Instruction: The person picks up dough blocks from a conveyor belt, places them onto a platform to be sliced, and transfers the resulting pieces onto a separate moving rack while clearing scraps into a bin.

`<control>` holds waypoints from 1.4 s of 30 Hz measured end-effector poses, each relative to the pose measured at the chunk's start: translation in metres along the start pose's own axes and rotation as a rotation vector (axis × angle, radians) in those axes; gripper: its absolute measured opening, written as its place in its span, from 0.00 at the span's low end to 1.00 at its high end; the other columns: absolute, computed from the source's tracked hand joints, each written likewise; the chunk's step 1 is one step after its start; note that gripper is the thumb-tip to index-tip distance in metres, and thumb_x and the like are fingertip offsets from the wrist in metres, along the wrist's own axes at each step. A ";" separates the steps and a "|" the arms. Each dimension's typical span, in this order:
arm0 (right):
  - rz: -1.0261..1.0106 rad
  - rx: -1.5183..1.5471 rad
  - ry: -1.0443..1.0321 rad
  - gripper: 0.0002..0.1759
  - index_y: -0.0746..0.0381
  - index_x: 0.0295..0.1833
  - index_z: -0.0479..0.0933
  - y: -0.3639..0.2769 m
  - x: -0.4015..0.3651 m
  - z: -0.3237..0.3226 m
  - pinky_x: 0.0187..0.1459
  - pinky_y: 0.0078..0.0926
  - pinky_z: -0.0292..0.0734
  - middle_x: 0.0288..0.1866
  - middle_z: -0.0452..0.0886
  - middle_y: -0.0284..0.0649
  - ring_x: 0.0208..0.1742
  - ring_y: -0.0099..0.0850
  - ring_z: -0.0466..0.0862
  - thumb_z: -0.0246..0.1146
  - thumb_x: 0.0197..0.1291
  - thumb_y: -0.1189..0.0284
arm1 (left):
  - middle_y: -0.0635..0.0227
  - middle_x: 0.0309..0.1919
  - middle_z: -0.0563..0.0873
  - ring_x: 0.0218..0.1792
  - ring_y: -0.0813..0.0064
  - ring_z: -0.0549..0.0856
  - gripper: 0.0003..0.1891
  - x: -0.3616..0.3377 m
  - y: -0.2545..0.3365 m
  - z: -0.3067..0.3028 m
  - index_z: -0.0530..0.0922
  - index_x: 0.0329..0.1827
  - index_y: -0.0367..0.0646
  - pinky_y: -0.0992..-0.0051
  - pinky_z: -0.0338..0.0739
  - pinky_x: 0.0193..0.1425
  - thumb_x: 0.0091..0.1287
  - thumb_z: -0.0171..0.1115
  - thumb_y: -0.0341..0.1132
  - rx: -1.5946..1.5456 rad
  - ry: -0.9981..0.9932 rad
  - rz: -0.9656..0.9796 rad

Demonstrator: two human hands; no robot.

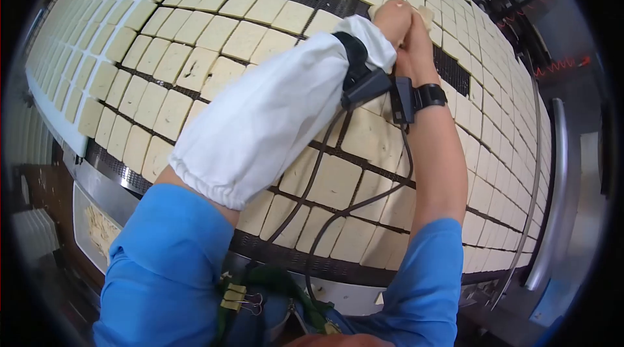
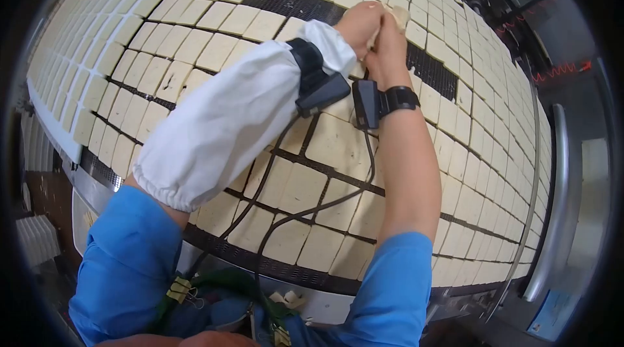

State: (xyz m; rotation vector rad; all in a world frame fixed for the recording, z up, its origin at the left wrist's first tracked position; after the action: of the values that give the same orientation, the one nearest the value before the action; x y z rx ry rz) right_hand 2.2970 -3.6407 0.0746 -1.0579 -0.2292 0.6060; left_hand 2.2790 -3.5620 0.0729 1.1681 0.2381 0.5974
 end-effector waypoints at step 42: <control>-0.176 -1.622 0.275 0.22 0.73 0.41 0.85 -0.027 -0.081 -0.032 0.38 0.34 0.84 0.38 0.90 0.49 0.36 0.36 0.91 0.80 0.50 0.65 | 0.51 0.50 0.90 0.53 0.50 0.88 0.24 -0.143 0.196 -0.282 0.84 0.56 0.36 0.61 0.81 0.60 0.67 0.69 0.46 1.337 -0.052 0.227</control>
State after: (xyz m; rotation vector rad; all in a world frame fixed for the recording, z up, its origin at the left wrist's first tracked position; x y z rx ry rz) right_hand 2.2546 -3.7197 0.0909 -2.6129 -0.5970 -0.0267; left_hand 1.9662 -3.3674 0.1237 2.5206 0.4939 0.5909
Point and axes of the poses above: each hand's wrist, its own x-axis towards the middle knuckle, its own z-axis out of the palm, y = z × x, the point moved 6 cm from there along x, towards the middle knuckle
